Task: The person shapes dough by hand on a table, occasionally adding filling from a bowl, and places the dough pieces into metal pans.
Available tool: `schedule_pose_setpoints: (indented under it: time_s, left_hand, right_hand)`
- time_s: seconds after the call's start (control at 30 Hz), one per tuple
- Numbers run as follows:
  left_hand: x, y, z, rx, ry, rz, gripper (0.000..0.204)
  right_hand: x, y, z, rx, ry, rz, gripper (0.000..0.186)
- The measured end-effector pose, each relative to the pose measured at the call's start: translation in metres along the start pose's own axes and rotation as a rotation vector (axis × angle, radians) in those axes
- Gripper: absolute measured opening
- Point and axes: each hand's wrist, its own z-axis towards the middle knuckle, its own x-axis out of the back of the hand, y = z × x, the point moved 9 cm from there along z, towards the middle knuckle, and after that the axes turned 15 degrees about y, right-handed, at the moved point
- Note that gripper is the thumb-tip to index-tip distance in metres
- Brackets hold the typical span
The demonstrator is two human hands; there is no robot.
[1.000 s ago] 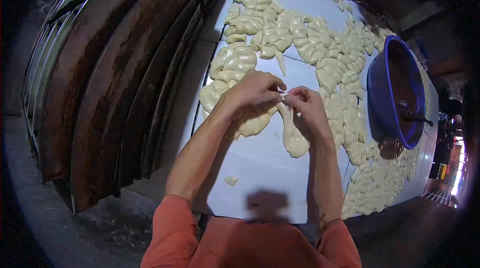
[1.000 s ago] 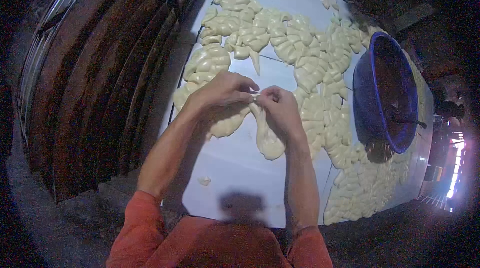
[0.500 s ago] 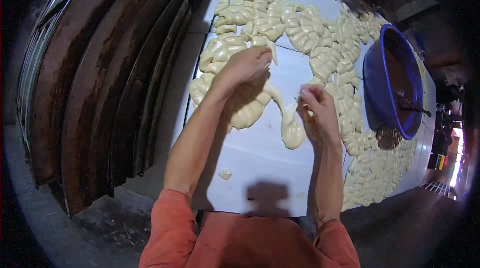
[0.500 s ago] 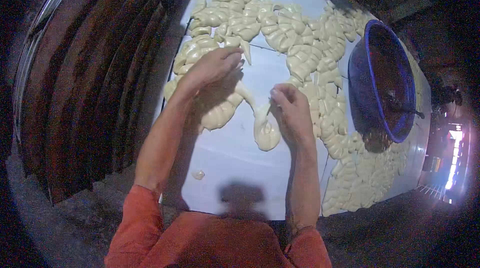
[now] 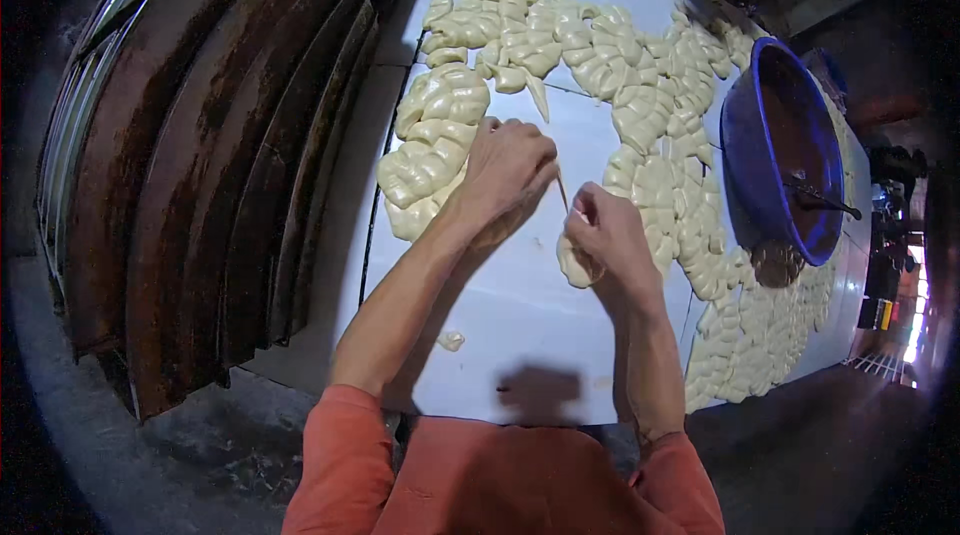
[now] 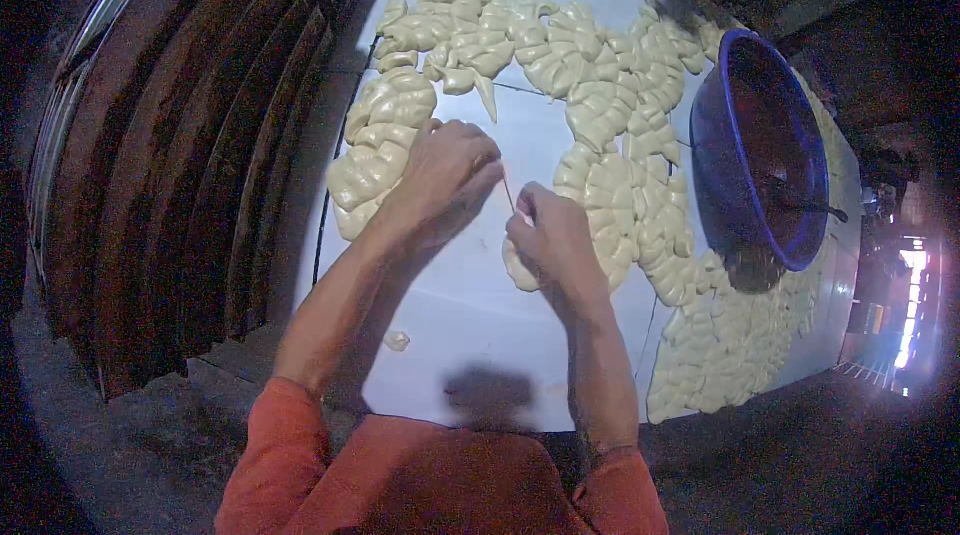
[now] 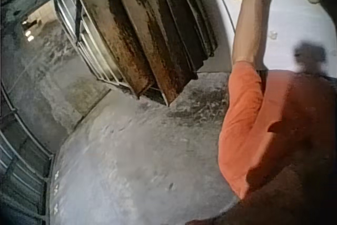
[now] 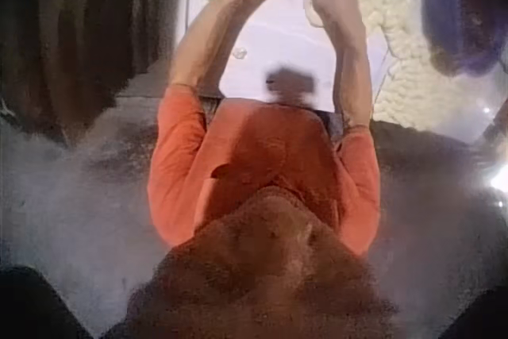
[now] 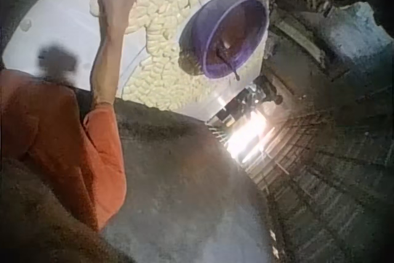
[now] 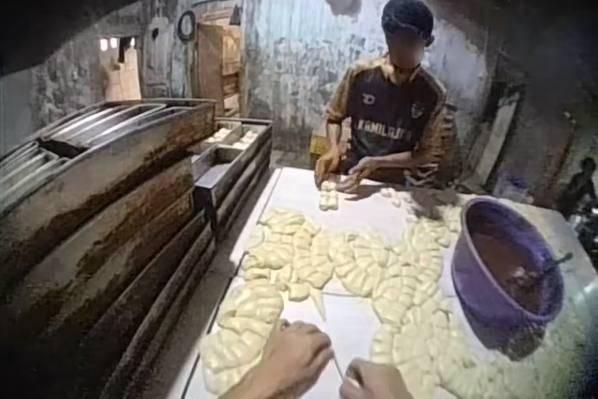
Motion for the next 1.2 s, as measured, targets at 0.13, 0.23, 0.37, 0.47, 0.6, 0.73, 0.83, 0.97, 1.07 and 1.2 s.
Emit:
schedule_pose_setpoints:
  time_s: [0.13,0.23,0.37,0.47,0.6,0.73,0.83,0.97,1.07,1.2]
  left_hand:
    - [0.012,-0.031,0.010,0.212,0.317,0.123,0.019]
    - [-0.010,-0.040,0.019,0.428,0.035,0.031,0.027]
    - [-0.012,-0.056,-0.002,0.642,0.030,-0.408,0.040]
    - [0.037,-0.044,-0.004,0.462,0.234,-0.274,0.050]
    - [0.054,0.005,-0.023,0.301,0.196,-0.207,0.037]
    - [0.024,0.059,-0.034,0.223,-0.011,-0.146,0.033]
    - [-0.007,0.053,-0.043,0.228,-0.239,-0.136,0.030]
    - [0.016,0.062,-0.047,0.342,-0.246,-0.318,0.027]
    - [0.029,0.067,-0.073,0.456,-0.249,-0.356,0.028]
    - [0.013,0.061,-0.114,0.434,-0.331,-0.163,0.035]
  right_hand:
    - [0.022,0.006,-0.018,-0.147,-0.137,0.450,0.008]
    - [0.020,0.013,-0.018,-0.295,-0.130,0.703,0.030]
    - [0.015,-0.041,-0.005,0.248,0.002,0.248,0.045]
    - [0.037,-0.028,0.001,0.176,0.239,0.262,0.040]
    - [0.052,0.022,-0.019,-0.123,0.182,0.019,0.036]
    - [0.024,0.014,-0.066,0.136,0.165,-0.215,0.034]
    - [0.030,0.007,-0.074,0.268,0.252,-0.190,0.029]
    - [0.029,0.069,-0.097,-0.355,0.165,0.733,0.020]
    - [0.031,0.073,-0.111,-0.471,0.242,1.019,0.027]
    - [-0.005,0.083,-0.117,-0.413,-0.009,0.789,0.039]
